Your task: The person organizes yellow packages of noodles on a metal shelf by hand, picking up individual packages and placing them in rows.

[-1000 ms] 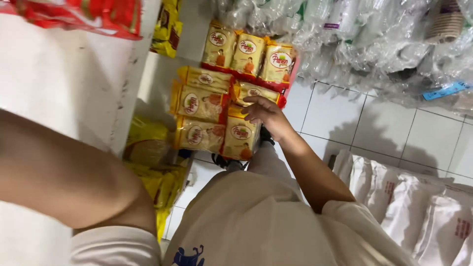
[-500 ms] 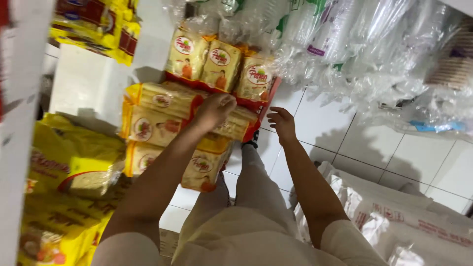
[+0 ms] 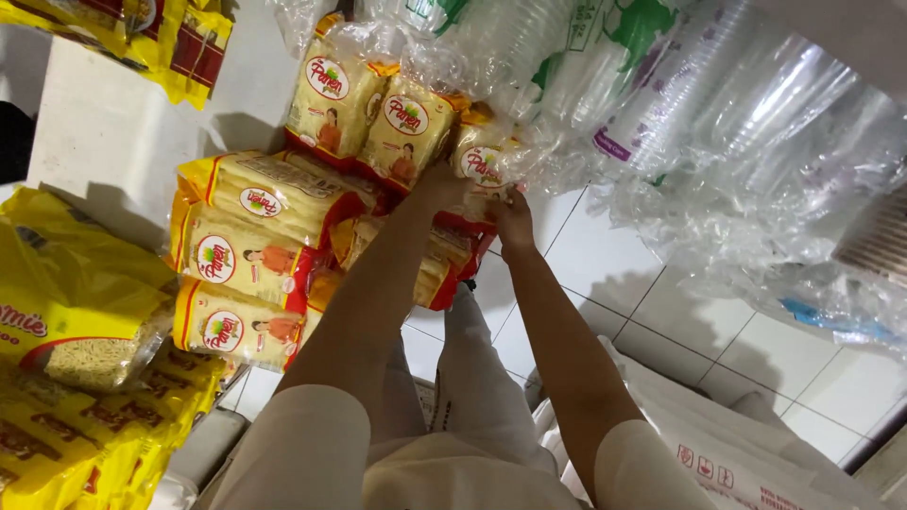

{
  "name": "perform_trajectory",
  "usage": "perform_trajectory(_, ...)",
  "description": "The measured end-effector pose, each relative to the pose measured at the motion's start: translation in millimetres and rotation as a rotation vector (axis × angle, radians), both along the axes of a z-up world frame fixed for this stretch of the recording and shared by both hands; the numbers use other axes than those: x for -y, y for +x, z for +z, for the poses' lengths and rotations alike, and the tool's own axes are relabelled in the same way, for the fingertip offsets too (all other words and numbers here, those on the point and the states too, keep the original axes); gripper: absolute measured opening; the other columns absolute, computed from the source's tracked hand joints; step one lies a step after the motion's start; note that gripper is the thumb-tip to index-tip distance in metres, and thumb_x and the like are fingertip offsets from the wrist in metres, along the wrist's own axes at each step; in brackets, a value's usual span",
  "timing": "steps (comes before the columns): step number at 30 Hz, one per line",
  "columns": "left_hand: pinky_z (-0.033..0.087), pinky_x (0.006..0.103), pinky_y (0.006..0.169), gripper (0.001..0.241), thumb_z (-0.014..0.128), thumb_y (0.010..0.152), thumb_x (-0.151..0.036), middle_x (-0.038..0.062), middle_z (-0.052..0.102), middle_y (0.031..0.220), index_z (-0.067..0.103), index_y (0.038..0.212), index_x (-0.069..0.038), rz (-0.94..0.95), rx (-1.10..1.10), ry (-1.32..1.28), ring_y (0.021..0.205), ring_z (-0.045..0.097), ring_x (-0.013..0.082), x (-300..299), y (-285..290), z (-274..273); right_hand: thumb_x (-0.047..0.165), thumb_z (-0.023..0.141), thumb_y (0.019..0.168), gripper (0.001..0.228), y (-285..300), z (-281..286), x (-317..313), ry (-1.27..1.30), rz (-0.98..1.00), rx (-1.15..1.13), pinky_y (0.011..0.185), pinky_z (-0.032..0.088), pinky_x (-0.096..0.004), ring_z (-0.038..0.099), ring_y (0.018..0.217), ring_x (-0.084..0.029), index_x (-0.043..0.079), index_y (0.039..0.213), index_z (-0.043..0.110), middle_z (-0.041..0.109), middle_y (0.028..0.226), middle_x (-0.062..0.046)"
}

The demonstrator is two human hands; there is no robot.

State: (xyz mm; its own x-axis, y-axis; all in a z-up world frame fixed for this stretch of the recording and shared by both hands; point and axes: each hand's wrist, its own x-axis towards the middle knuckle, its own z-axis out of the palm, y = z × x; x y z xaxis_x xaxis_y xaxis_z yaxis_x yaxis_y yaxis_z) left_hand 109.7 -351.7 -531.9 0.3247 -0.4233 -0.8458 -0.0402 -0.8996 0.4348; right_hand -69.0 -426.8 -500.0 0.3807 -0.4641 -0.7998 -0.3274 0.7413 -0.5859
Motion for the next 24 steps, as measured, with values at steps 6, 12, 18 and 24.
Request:
perform_trajectory(6, 0.056, 0.0368, 0.082, 0.058, 0.073, 0.075, -0.049, 0.016, 0.077, 0.101, 0.076, 0.113, -0.004, -0.068, -0.14, -0.062, 0.093, 0.073, 0.0242, 14, 11, 57, 0.012, 0.058, 0.097, 0.04, -5, 43, 18, 0.445, -0.161, 0.174, 0.087, 0.059, -0.042, 0.069, 0.1, -0.028, -0.002, 0.135, 0.054, 0.067, 0.116, -0.017)
perform_trajectory(12, 0.057, 0.0368, 0.076, 0.052, 0.072, 0.085, -0.043, 0.015, 0.077, 0.098, 0.076, 0.109, 0.003, -0.036, -0.364, -0.249, 0.085, 0.07, 0.021, -42, 20, 177, 0.012, 0.057, 0.094, 0.041, -22, 131, -12, 0.615, -0.129, 0.28, 0.092, 0.061, -0.04, 0.07, 0.105, -0.025, 0.005, 0.134, 0.052, 0.067, 0.12, -0.013)
perform_trajectory(18, 0.056, 0.0332, 0.086, 0.057, 0.076, 0.082, -0.034, 0.01, 0.074, 0.113, 0.063, 0.126, 0.0, 0.068, -0.343, -0.434, 0.098, 0.068, 0.0144, -124, -21, 284, 0.004, 0.064, 0.093, 0.048, -36, 196, -59, 0.414, -0.017, 0.494, 0.089, 0.057, -0.04, 0.067, 0.104, -0.024, 0.002, 0.139, 0.05, 0.067, 0.121, -0.013)
perform_trajectory(24, 0.041, 0.0465, 0.076, 0.056, 0.075, 0.101, -0.035, 0.023, 0.059, 0.106, 0.055, 0.133, 0.006, 0.491, -0.503, -0.506, 0.09, 0.051, 0.0315, -232, -54, 303, -0.001, 0.069, 0.082, 0.07, -25, 266, -119, 0.198, 0.281, 0.444, 0.092, 0.06, -0.042, 0.067, 0.108, -0.026, 0.007, 0.147, 0.044, 0.065, 0.127, -0.013)
